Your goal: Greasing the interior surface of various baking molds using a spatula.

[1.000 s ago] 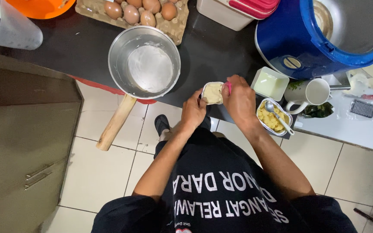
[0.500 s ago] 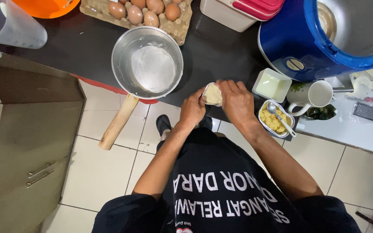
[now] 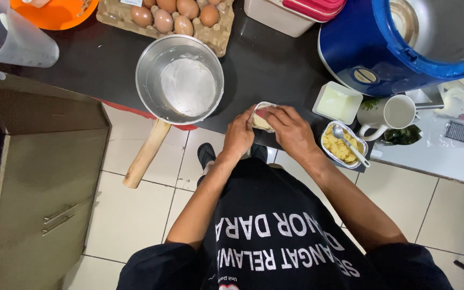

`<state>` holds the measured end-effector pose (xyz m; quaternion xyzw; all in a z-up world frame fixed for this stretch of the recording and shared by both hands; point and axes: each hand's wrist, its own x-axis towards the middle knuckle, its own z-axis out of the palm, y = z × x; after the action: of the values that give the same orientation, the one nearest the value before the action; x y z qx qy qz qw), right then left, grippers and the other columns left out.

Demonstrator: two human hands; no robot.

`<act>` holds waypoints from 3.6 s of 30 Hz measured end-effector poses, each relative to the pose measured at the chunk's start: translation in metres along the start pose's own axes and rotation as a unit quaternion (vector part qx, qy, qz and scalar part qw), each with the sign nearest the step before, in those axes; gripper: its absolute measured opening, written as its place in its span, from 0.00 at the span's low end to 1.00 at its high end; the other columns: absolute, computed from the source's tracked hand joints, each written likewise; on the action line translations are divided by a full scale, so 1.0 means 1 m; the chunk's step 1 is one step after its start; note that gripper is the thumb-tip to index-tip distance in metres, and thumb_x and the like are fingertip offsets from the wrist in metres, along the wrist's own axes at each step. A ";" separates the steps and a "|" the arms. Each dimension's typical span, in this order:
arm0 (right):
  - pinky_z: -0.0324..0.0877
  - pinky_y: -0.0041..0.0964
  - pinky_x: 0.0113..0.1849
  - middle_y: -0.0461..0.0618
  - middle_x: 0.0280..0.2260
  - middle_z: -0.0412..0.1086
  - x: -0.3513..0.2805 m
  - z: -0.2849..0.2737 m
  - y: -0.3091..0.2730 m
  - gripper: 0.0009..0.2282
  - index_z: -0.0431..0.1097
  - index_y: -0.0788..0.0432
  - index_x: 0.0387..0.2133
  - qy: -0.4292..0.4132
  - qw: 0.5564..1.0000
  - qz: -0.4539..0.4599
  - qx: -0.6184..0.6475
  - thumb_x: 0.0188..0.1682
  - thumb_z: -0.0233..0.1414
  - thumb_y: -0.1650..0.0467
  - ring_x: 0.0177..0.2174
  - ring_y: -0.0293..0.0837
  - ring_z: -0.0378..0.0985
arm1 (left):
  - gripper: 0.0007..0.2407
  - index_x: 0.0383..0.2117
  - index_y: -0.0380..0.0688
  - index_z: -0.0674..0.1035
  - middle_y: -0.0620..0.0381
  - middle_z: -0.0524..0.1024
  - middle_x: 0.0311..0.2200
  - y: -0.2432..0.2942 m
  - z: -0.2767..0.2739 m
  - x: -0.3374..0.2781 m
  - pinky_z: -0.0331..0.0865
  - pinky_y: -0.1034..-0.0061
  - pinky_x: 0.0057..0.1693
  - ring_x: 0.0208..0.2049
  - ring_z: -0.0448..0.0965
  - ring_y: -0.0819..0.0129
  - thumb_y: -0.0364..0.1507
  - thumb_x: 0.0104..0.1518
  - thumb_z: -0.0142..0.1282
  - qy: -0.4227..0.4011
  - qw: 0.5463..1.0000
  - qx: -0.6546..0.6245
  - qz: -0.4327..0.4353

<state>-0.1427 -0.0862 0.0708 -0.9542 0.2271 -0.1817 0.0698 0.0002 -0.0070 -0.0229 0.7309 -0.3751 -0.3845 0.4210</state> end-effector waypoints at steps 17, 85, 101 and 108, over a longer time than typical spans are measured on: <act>0.75 0.41 0.46 0.52 0.43 0.75 -0.030 -0.013 -0.002 0.12 0.75 0.63 0.42 0.005 0.996 0.058 0.071 0.45 0.58 0.80 0.44 0.50 0.79 | 0.25 0.63 0.40 0.64 0.57 0.79 0.27 -0.022 0.034 -0.009 0.74 0.79 0.28 0.22 0.79 0.74 0.21 0.58 0.55 0.024 0.981 -0.170 -0.090; 0.75 0.31 0.34 0.51 0.39 0.76 -0.070 -0.010 0.035 0.11 0.66 0.63 0.49 -0.007 0.754 0.457 0.472 0.54 0.52 0.75 0.36 0.36 0.78 | 0.15 0.48 0.39 0.69 0.55 0.78 0.24 -0.022 0.018 -0.008 0.76 0.77 0.24 0.20 0.80 0.75 0.33 0.61 0.58 0.048 0.979 -0.168 -0.105; 0.75 0.36 0.33 0.58 0.28 0.78 -0.024 -0.003 0.054 0.09 0.75 0.68 0.37 -0.092 0.888 0.401 0.205 0.45 0.59 0.74 0.28 0.46 0.82 | 0.06 0.34 0.38 0.69 0.53 0.77 0.21 0.003 0.027 -0.025 0.78 0.73 0.30 0.22 0.83 0.69 0.25 0.62 0.55 0.057 0.990 -0.121 -0.033; 0.73 0.32 0.25 0.56 0.25 0.77 -0.016 -0.007 0.050 0.11 0.73 0.72 0.35 -0.113 0.815 0.479 0.305 0.42 0.60 0.74 0.22 0.40 0.79 | 0.06 0.33 0.37 0.69 0.54 0.76 0.21 0.022 0.025 -0.030 0.79 0.74 0.31 0.23 0.83 0.70 0.25 0.62 0.54 0.025 0.988 -0.137 -0.068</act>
<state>-0.1784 -0.1234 0.0613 -0.6687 0.5789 -0.0759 0.4605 -0.0393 0.0035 -0.0045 0.6990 -0.2581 -0.4418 0.4995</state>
